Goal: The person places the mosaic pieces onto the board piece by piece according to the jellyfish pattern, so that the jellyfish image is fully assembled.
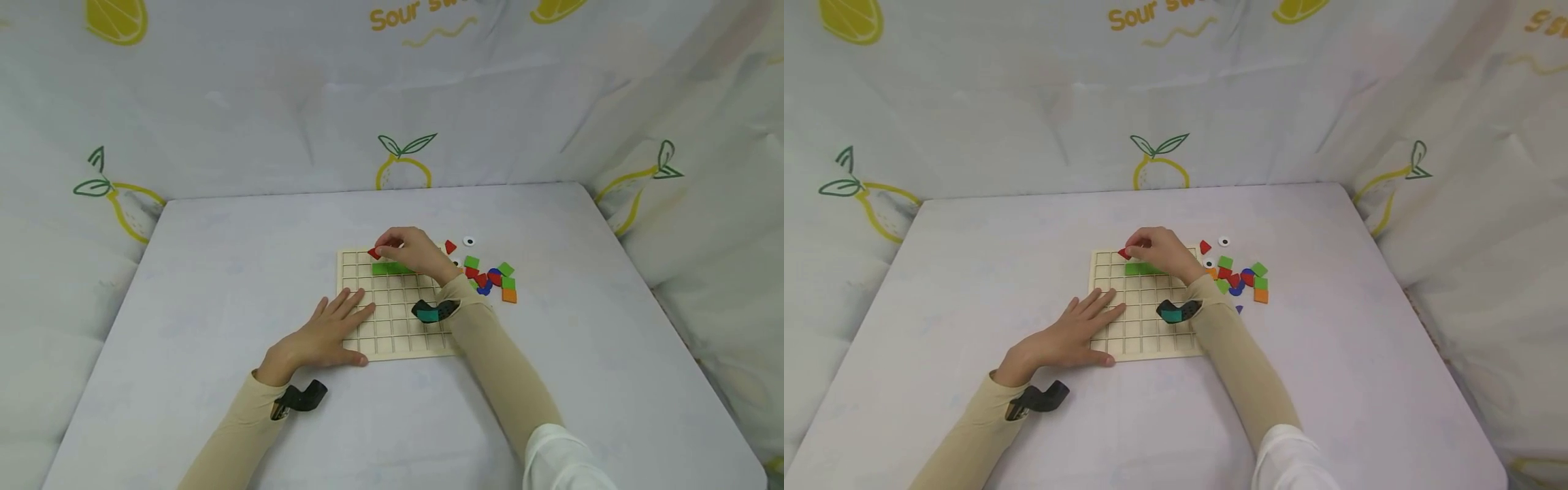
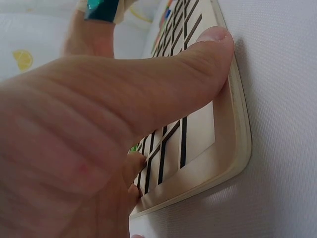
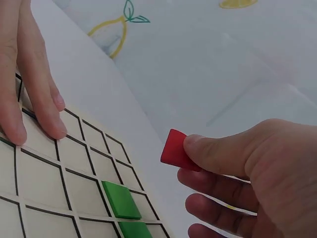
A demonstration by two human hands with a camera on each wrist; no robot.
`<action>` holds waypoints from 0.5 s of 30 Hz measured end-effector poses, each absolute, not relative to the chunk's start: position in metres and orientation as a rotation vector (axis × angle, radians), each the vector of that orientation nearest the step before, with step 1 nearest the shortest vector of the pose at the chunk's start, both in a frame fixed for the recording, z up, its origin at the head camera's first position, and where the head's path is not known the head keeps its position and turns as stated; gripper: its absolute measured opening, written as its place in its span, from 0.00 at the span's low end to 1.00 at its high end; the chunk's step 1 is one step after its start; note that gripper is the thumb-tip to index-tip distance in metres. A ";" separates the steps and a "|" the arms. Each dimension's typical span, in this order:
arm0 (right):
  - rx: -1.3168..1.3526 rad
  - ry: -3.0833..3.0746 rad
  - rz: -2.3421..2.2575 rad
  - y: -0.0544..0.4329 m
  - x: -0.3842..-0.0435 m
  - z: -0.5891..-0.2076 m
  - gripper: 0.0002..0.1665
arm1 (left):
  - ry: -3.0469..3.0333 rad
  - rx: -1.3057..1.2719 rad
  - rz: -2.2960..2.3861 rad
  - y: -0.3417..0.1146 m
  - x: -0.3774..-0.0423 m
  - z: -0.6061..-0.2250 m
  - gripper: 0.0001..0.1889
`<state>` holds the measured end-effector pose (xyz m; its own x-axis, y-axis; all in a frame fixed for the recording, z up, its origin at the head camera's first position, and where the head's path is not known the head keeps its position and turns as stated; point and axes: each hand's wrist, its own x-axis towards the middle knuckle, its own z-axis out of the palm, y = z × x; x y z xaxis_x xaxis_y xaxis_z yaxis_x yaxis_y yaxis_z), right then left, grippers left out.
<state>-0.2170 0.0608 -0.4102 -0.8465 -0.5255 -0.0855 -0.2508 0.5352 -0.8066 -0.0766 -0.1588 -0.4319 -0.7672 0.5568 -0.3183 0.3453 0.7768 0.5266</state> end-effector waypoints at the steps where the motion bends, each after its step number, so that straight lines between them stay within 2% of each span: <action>1: -0.649 2.455 -1.203 0.058 -0.218 -0.412 0.11 | 2.502 0.679 0.618 -0.159 -0.077 -0.431 0.50; 15: -0.784 2.445 -1.005 0.034 -0.231 -0.425 0.11 | 2.496 0.667 0.613 -0.158 -0.077 -0.431 0.50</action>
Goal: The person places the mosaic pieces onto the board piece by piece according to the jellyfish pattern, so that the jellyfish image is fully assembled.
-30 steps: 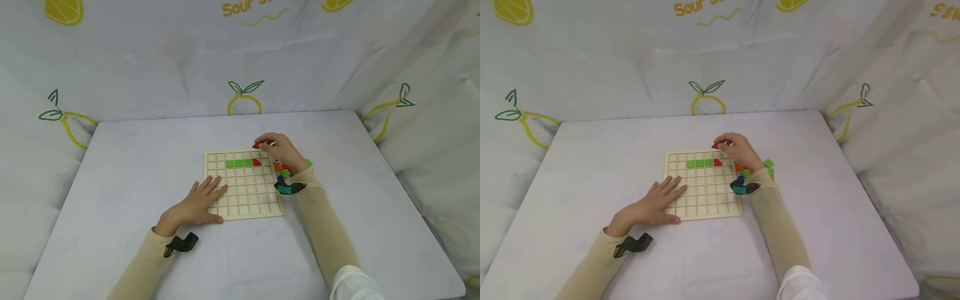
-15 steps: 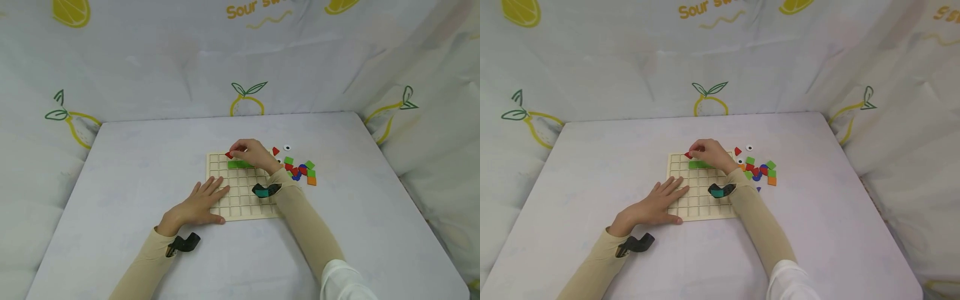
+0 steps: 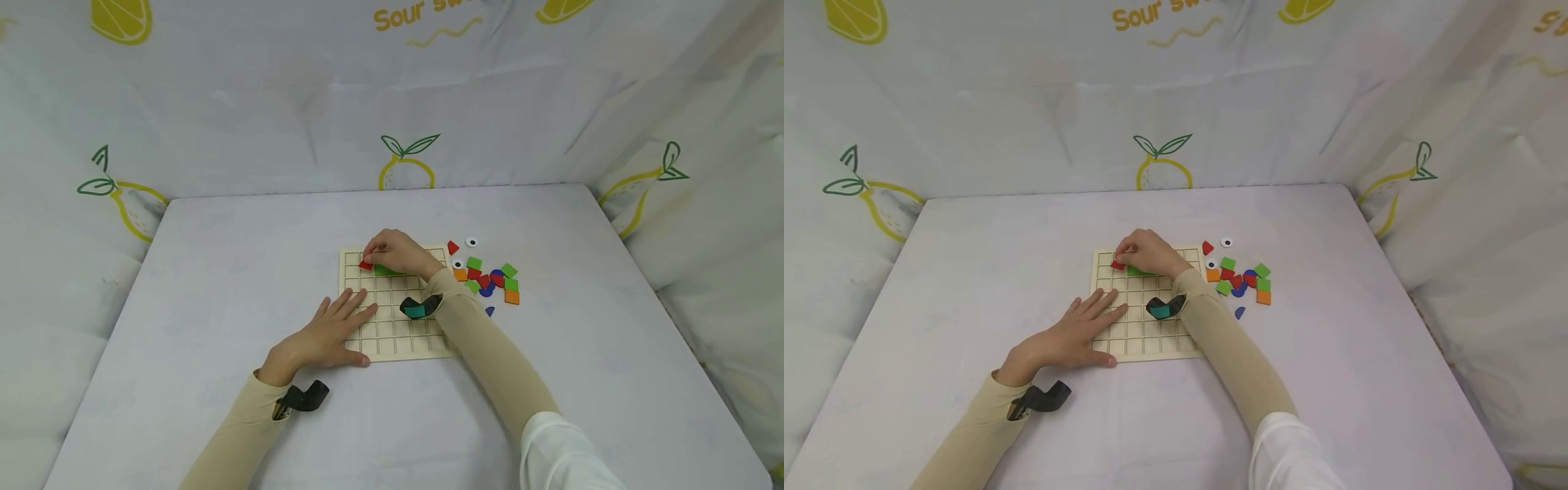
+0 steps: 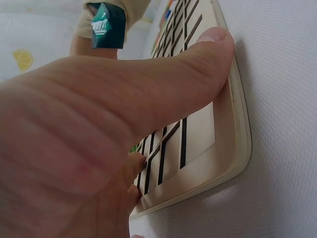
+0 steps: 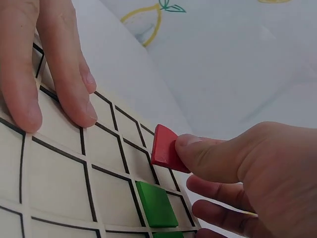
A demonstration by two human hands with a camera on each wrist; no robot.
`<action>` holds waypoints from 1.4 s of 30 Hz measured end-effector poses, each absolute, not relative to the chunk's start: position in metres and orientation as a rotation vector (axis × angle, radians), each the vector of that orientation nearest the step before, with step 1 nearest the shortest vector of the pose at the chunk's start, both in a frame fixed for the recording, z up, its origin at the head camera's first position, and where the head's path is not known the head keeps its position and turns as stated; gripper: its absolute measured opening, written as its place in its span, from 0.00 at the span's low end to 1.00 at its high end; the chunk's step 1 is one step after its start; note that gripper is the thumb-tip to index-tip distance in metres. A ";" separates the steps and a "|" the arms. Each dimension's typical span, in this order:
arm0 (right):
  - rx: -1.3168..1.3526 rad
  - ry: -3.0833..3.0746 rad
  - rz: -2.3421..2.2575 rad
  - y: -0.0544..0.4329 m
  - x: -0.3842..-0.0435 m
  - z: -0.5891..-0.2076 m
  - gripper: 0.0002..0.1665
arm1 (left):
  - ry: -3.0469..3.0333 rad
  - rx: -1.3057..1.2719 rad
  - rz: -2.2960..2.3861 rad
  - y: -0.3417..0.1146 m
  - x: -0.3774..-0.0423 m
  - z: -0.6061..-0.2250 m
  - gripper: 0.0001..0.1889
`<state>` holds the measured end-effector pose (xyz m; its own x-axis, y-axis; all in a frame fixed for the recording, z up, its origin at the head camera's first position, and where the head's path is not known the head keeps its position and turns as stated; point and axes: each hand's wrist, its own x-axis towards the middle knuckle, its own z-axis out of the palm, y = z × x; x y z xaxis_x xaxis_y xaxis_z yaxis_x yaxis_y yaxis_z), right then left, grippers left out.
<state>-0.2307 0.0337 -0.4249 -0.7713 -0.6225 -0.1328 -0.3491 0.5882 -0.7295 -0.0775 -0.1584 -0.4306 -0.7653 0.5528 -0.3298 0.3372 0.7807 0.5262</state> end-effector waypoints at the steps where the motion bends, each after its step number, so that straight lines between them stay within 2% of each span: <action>1: -0.791 2.446 -0.984 0.033 -0.231 -0.426 0.11 | 2.497 0.669 0.612 -0.158 -0.077 -0.431 0.50; 9: -0.903 2.479 -0.812 0.029 -0.237 -0.428 0.10 | 2.501 0.686 0.636 -0.159 -0.076 -0.429 0.50; 30: -0.893 2.630 -0.623 0.025 -0.225 -0.432 0.09 | 2.498 0.685 0.638 -0.159 -0.075 -0.428 0.50; 33: -0.900 2.631 -0.575 0.025 -0.224 -0.431 0.10 | 2.499 0.682 0.639 -0.159 -0.075 -0.427 0.50; 37: -0.894 2.584 -0.584 0.027 -0.224 -0.425 0.18 | 2.497 0.677 0.642 -0.159 -0.075 -0.426 0.50; 42: -0.837 2.506 -0.808 0.048 -0.223 -0.413 0.21 | 2.503 0.675 0.625 -0.157 -0.075 -0.428 0.50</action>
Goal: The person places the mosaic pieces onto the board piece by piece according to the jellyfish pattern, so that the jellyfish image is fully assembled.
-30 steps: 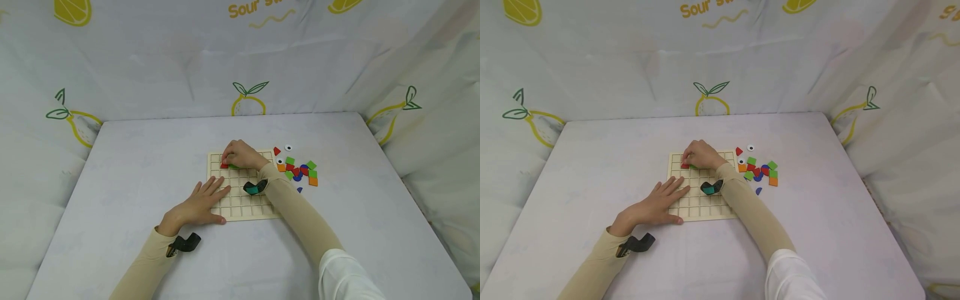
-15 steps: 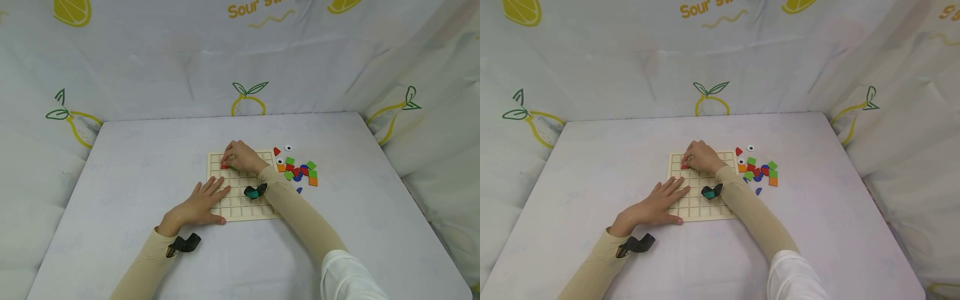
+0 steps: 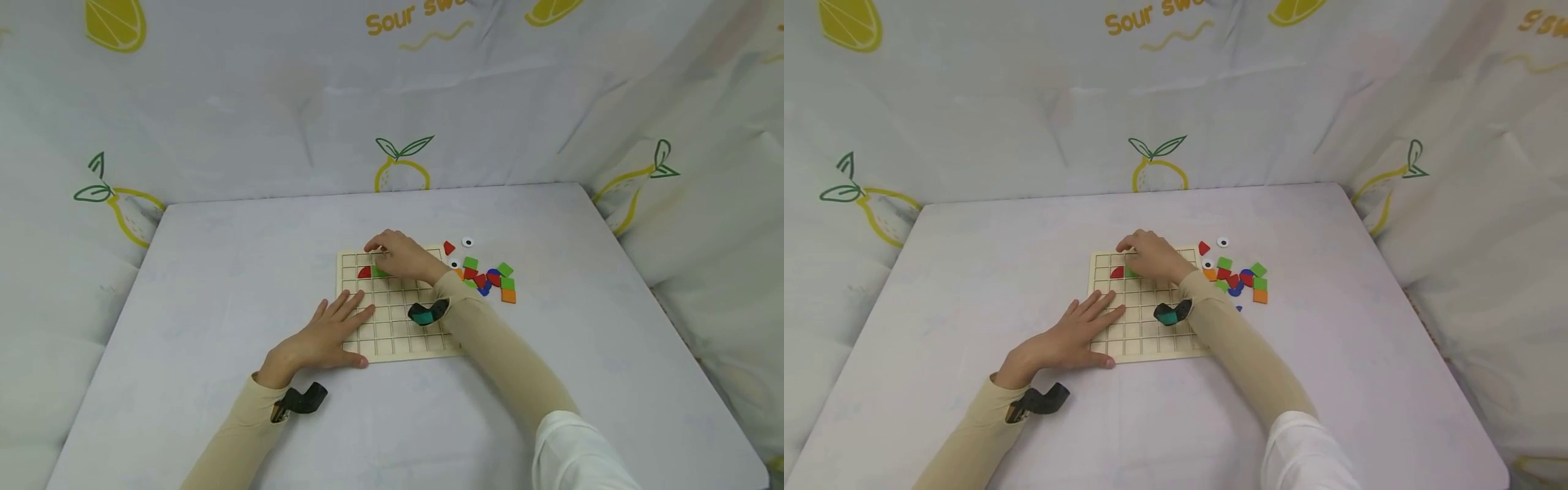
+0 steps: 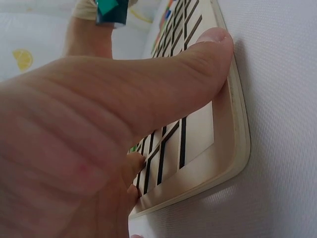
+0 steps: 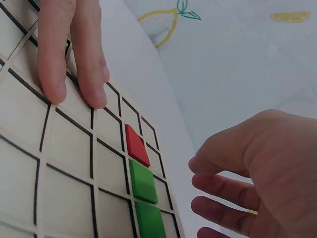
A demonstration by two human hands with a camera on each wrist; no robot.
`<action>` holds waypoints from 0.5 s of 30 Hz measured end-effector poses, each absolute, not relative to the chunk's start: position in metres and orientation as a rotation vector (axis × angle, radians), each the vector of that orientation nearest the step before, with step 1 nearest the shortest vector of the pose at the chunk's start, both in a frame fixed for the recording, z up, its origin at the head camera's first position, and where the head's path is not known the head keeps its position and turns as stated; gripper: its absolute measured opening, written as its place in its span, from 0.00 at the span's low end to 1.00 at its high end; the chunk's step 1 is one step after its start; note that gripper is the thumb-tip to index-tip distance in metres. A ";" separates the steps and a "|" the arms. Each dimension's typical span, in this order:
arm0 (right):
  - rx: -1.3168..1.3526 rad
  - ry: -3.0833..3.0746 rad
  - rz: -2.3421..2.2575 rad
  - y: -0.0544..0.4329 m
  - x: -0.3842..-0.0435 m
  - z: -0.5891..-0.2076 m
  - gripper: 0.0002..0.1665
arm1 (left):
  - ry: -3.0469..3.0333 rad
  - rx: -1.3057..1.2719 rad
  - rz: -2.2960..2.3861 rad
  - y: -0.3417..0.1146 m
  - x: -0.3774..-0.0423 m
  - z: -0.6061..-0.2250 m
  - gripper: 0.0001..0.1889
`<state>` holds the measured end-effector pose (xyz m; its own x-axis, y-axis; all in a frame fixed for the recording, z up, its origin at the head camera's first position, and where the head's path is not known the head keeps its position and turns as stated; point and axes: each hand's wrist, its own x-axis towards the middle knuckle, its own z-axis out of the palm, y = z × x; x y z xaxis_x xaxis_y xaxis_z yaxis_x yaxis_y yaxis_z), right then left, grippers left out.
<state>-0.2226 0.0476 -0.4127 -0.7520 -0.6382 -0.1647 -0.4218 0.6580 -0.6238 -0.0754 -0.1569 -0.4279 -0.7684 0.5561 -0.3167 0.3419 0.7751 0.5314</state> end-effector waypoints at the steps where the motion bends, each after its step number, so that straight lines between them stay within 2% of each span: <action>1: -0.826 2.497 -0.851 0.054 -0.222 -0.410 0.22 | 2.505 0.676 0.623 -0.157 -0.075 -0.428 0.50; 15: -0.659 2.611 -0.841 0.137 -0.226 -0.373 0.22 | 2.513 0.666 0.619 -0.156 -0.076 -0.431 0.50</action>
